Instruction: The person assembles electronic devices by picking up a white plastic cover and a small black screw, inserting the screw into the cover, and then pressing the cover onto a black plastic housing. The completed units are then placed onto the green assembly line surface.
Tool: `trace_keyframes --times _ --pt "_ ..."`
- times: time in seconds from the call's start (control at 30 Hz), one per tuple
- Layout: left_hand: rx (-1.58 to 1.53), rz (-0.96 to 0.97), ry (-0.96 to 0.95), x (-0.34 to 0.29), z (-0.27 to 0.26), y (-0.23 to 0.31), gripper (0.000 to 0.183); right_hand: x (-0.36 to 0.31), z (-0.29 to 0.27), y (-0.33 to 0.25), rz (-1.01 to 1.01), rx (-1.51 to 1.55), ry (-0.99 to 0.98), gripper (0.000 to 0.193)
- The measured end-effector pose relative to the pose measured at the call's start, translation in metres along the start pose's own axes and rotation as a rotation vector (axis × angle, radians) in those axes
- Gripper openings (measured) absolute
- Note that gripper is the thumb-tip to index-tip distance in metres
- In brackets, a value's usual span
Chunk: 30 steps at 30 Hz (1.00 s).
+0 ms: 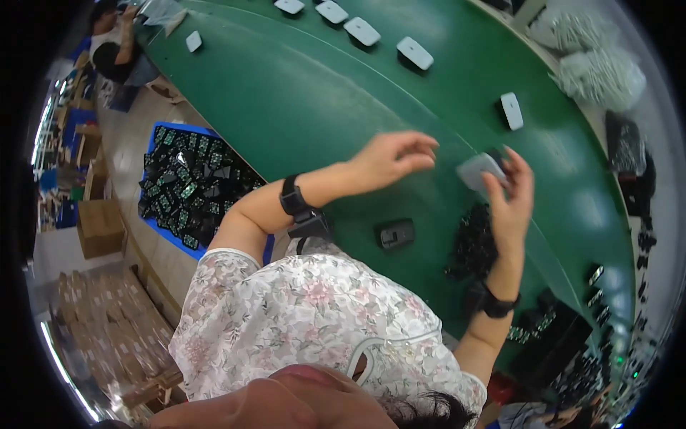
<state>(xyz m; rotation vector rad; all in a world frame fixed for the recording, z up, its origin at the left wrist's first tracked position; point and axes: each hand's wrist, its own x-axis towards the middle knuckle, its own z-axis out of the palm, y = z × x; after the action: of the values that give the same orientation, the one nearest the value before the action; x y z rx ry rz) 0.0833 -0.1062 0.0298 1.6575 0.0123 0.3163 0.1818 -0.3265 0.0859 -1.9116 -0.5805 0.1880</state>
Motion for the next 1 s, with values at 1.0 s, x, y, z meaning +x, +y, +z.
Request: trace_keyframes --times 1.0 --pt "1.401 -0.601 1.129 0.035 -0.507 -0.135 0.065 -0.017 -0.281 0.136 0.493 -0.473 0.42 0.034"
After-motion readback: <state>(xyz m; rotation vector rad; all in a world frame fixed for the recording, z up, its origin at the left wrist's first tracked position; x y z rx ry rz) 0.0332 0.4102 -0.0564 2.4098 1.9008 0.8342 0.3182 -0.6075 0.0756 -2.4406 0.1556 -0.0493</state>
